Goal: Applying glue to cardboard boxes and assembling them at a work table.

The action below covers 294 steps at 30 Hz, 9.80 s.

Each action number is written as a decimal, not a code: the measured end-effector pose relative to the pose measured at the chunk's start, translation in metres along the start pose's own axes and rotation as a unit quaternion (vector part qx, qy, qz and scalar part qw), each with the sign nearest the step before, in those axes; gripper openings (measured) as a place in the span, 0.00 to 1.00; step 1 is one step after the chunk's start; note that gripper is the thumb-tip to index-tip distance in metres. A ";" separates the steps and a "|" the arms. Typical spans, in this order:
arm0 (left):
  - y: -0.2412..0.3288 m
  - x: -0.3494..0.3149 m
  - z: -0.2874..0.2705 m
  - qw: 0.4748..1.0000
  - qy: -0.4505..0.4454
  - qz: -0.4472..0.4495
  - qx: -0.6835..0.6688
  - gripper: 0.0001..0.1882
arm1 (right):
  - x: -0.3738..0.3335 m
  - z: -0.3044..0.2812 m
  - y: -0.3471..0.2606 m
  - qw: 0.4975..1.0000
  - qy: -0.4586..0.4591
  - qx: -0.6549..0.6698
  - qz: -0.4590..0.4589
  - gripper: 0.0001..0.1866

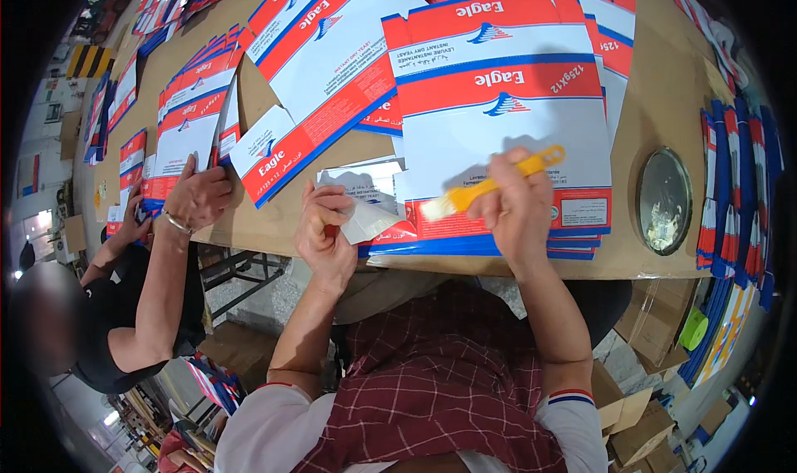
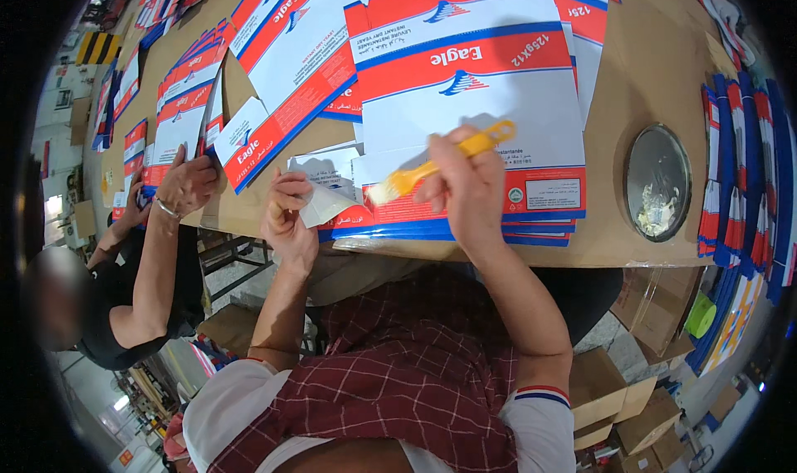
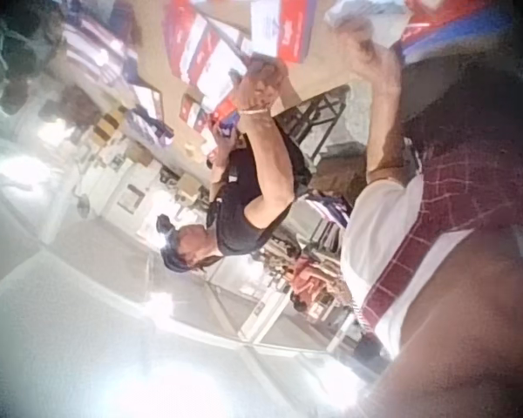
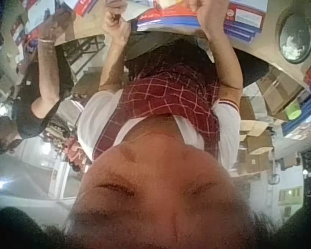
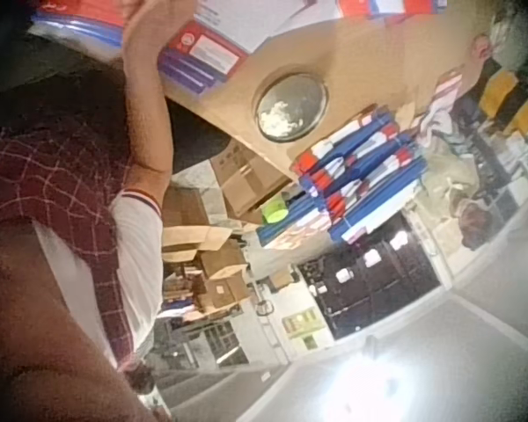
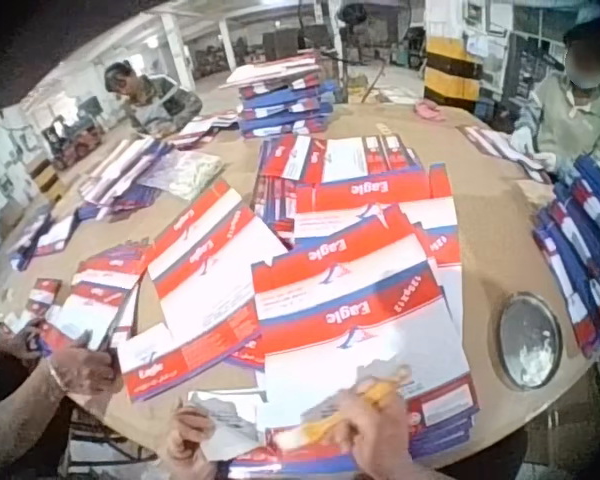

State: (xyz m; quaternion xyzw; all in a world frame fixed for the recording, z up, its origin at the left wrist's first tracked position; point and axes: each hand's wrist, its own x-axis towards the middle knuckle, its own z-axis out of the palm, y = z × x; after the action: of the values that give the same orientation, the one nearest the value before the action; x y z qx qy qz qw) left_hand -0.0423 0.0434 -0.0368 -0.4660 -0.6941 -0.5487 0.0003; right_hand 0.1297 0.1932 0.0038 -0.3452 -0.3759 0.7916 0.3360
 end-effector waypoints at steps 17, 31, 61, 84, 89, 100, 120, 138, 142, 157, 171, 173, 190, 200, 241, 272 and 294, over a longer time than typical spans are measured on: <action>0.036 0.026 0.006 0.919 -0.314 0.142 0.193 0.14 | 0.015 -0.020 0.014 0.975 0.003 0.195 -0.104 0.08; 0.034 0.016 -0.003 0.900 -0.420 0.117 0.034 0.11 | 0.019 -0.026 0.014 0.967 -0.046 0.227 -0.109 0.10; 0.087 0.015 0.029 0.962 -0.102 0.175 0.181 0.10 | 0.020 -0.031 0.017 0.950 -0.050 0.291 -0.103 0.10; 0.057 -0.009 0.013 0.910 -0.317 0.175 0.200 0.18 | 0.019 -0.028 0.013 0.948 -0.060 0.297 -0.098 0.12; 0.066 -0.034 -0.025 0.877 -0.420 0.232 0.015 0.19 | 0.021 -0.027 0.012 0.946 -0.059 0.303 -0.094 0.12; 0.092 0.010 0.001 0.961 -0.241 0.095 0.097 0.19 | 0.023 -0.030 0.012 0.951 -0.048 0.295 -0.083 0.12; 0.061 0.043 0.049 0.901 -0.306 -0.103 0.290 0.16 | 0.021 -0.024 0.014 0.951 -0.045 0.294 -0.085 0.11; 0.092 -0.033 -0.064 0.760 -0.627 0.002 0.170 0.21 | 0.024 -0.023 0.016 0.948 0.001 0.303 -0.099 0.11; 0.081 -0.044 -0.066 0.796 -0.522 0.085 0.294 0.17 | 0.026 -0.023 0.019 0.949 -0.008 0.296 -0.107 0.10; -0.035 0.078 -0.097 0.857 -0.343 -0.022 0.385 0.30 | 0.021 -0.022 0.015 0.942 -0.009 0.321 -0.098 0.10; -0.009 0.142 -0.122 0.859 0.046 0.027 0.508 0.21 | 0.009 -0.020 0.007 0.932 0.011 0.352 -0.086 0.09; 0.007 0.156 -0.127 0.880 0.106 0.009 0.462 0.14 | 0.015 -0.031 0.012 0.928 -0.036 0.357 -0.094 0.09; 0.054 -0.020 -0.023 0.858 -0.308 0.237 0.335 0.26 | -0.018 -0.022 0.021 0.961 -0.074 0.250 -0.096 0.13; 0.060 0.025 0.014 0.934 -0.201 0.088 0.283 0.21 | 0.004 -0.017 0.023 0.964 -0.011 0.265 -0.020 0.11; 0.031 0.007 0.010 0.977 -0.141 0.054 0.148 0.10 | -0.025 -0.009 0.025 0.936 -0.111 -0.275 -0.192 0.05; 0.032 0.005 0.013 0.981 -0.114 0.051 0.146 0.13 | -0.020 -0.017 -0.002 0.932 -0.221 -0.242 -0.157 0.05; 0.022 0.001 0.018 0.976 -0.123 0.048 0.172 0.11 | -0.017 -0.014 0.011 0.899 -0.207 -0.336 -0.191 0.06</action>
State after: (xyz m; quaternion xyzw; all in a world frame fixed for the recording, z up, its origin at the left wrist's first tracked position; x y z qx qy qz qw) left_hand -0.0194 0.0573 -0.0266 -0.5554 -0.7498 -0.3590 0.0212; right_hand 0.1465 0.1797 -0.0067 -0.1872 -0.7393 0.5923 0.2598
